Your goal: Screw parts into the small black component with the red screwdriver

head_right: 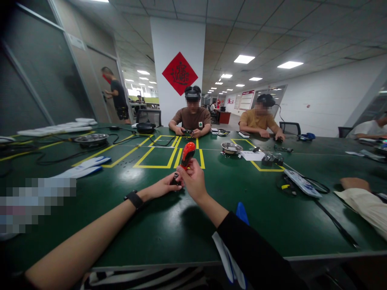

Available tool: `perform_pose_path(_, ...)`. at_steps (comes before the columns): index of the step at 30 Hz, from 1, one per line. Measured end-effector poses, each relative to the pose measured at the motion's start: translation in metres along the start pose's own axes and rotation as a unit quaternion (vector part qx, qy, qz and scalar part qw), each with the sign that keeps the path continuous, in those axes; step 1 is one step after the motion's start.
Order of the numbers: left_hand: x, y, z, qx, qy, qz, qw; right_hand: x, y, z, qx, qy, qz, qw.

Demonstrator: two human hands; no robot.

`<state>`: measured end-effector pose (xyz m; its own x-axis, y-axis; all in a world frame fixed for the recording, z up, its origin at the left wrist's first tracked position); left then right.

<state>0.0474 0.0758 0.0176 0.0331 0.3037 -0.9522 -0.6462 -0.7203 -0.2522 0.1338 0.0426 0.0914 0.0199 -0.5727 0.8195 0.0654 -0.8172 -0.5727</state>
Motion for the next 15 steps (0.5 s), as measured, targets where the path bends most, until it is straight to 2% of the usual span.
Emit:
perform_pose_path(4,-0.004,0.002,0.0024,0.005,0.009,-0.009,1.0,-0.0007,0.0004,0.0,-0.001,-0.004,-0.005,1.0)
perform_pose_path(10,0.0018,0.0033,0.0027,-0.004,-0.026,0.028,0.999,0.0016,-0.0004,0.0002,0.001,-0.009,-0.003,1.0)
perform_pose_path(15,-0.0003,0.0023,0.0012,-0.004,-0.052,0.016,0.998,0.0001,-0.0003,0.0008,-0.003,-0.022,-0.005,1.0)
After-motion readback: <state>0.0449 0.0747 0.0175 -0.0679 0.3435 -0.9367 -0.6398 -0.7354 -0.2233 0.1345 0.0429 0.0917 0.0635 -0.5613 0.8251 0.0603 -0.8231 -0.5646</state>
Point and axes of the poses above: each hand's wrist, its own y-axis away from the middle knuckle, its own z-axis out of the back of the hand, x = y × z, the point moved 9 cm from there along -y, towards the middle knuckle, and after that the axes turned 8 degrees about y, right-handed, at the moved point
